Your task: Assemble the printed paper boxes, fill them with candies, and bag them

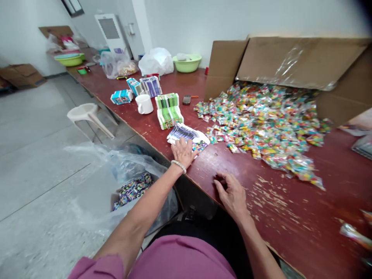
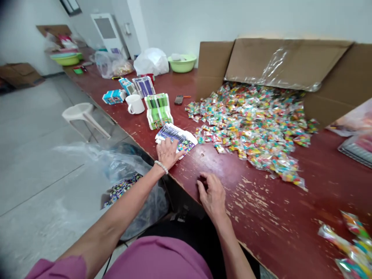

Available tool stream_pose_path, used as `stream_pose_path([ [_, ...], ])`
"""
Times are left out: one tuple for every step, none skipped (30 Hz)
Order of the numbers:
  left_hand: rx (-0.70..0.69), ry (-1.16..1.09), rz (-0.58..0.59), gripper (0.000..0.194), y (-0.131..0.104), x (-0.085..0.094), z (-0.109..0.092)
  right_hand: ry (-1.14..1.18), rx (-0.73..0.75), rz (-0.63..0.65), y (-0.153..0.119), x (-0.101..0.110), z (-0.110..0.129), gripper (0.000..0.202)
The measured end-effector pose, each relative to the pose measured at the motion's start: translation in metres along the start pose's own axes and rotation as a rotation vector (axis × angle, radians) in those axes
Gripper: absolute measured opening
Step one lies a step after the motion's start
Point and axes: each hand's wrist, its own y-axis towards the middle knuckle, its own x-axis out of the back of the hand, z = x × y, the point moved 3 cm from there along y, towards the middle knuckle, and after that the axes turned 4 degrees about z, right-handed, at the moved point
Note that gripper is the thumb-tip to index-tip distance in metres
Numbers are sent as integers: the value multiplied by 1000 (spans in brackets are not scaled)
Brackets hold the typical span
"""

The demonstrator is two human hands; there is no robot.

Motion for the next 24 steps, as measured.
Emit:
stream_pose_path([
  [-4, 18, 10, 50, 2, -3, -1, 5, 4, -3, 0, 0, 0, 20],
  [-8, 27, 16, 49, 3, -5, -1, 9, 7, -9, 0, 0, 0, 20],
  [-10, 30, 21, 47, 2, -5, 0, 13, 9, -18, 0, 0, -1, 20],
  [-12, 32, 27, 45, 1, -5, 1, 17, 12, -27, 0, 0, -1, 20],
  [-12, 35, 34, 44, 1, -5, 1, 23, 15, -37, 0, 0, -1, 20],
  [-10, 38, 44, 42, 0, -4, 2, 29, 17, -44, 1, 0, -1, 20],
  [-4, 40, 53, 41, 0, -4, 1, 35, 19, -47, 1, -1, -2, 20],
  [4, 40, 63, 41, 1, -4, 1, 39, 20, -48, 1, -1, -2, 20],
  [14, 39, 73, 41, 3, -3, 0, 42, 19, -47, 1, -2, -2, 19],
  [25, 36, 81, 41, 5, -3, 0, 44, 17, -46, 1, -2, -3, 19],
  [37, 32, 89, 41, 7, -3, -1, 46, 15, -46, 1, -2, -3, 19],
  [48, 26, 96, 41, 9, -3, -1, 49, 14, -46, 1, -3, -3, 19],
  [59, 18, 101, 42, 11, -3, 0, 52, 15, -46, 1, -3, -3, 19],
  [71, 7, 104, 42, 13, -3, 0, 55, 16, -47, 1, -3, -4, 19],
  [82, -6, 104, 42, 14, -2, 1, 57, 17, -48, 1, -3, -3, 19],
  [90, -22, 101, 42, 14, -2, 2, 58, 18, -48, 1, -3, -3, 19],
  [97, -41, 97, 42, 14, -1, 3, 59, 18, -47, 1, -3, -3, 19],
  [100, -63, 94, 40, 14, 0, 4, 59, 18, -46, 1, -3, -2, 19],
  [102, -85, 92, 37, 14, 1, 5, 59, 17, -46, 1, -3, -2, 19],
  [102, -109, 93, 33, 14, 1, 7, 59, 15, -46, 1, -3, -1, 19],
  [102, -132, 96, 29, 14, 1, 8, 62, 12, -50, 1, -3, 0, 19],
  [105, -154, 103, 27, 15, 1, 10, 66, 8, -54, 2, -3, 1, 19],
  [110, -173, 111, 26, 16, 1, 12, 72, 3, -60, 2, -3, 1, 20],
  [115, -192, 119, 27, 17, 1, 15, 79, -2, -62, 2, -3, 1, 20],
])
